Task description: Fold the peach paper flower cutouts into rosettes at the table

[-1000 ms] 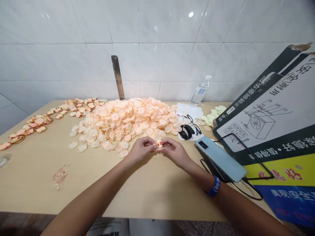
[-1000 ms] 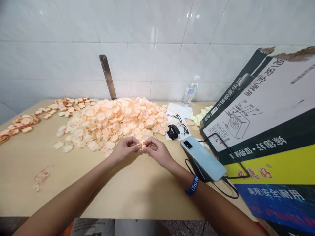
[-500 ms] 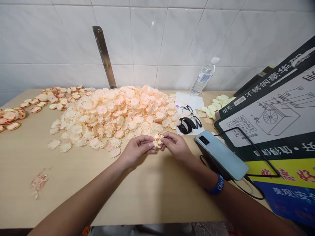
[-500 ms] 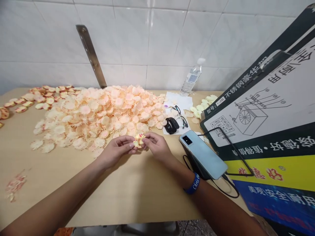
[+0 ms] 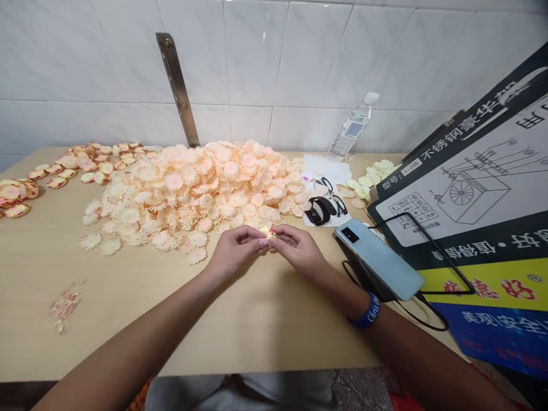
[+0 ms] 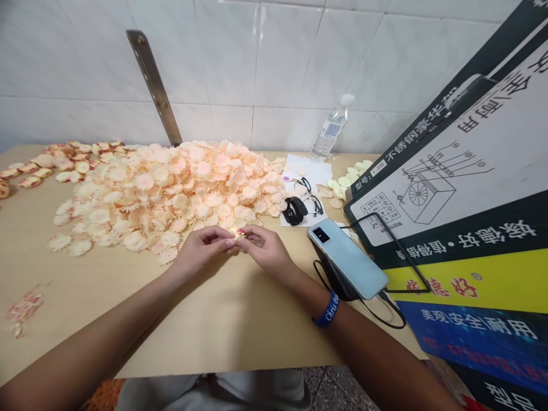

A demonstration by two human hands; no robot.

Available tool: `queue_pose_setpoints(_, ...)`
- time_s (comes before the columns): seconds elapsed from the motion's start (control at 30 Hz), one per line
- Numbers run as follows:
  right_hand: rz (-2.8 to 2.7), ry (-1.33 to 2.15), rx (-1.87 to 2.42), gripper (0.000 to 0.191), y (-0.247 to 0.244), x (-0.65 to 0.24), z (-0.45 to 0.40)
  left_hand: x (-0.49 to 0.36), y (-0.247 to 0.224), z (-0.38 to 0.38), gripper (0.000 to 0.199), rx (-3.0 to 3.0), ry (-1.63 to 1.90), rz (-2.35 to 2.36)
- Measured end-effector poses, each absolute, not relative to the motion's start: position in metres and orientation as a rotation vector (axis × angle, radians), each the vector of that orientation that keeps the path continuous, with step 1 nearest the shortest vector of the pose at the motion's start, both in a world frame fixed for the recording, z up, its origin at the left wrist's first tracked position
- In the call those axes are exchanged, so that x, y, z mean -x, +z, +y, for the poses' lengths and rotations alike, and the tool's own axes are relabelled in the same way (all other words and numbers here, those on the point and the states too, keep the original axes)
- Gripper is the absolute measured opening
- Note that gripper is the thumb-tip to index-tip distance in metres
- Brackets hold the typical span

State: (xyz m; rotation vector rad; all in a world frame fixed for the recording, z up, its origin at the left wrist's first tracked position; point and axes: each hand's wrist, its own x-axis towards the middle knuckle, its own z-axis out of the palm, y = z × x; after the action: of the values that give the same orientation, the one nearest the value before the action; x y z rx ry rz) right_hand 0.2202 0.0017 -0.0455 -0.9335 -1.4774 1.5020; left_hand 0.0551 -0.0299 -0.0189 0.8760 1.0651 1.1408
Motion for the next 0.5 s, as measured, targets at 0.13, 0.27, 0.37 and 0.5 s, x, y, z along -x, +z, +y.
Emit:
queue_pose_setpoints(0.13, -1.446, 1.477, 0.949, 0.033, -0.048, -0.223, 0.005, -0.054, -0.018, -0.028, 0.032, -0.920, 1.151, 1.029)
queue_pose_setpoints(0.27, -1.416, 1.477, 0.947, 0.035, -0.053, -0.224, 0.009, -0.052, -0.021, -0.026, 0.035, -0.978, 1.156, 1.049)
queue_pose_setpoints(0.37, -1.406, 1.489, 0.934, 0.036, -0.055, -0.223, 0.010, -0.049, -0.022, -0.024, 0.032, -1.047, 1.148, 1.097)
queue_pose_setpoints(0.5, -1.394, 1.445, 0.955, 0.037, -0.053, -0.222, 0.011, -0.042, -0.019, -0.022, 0.030, -1.062, 1.189, 1.141)
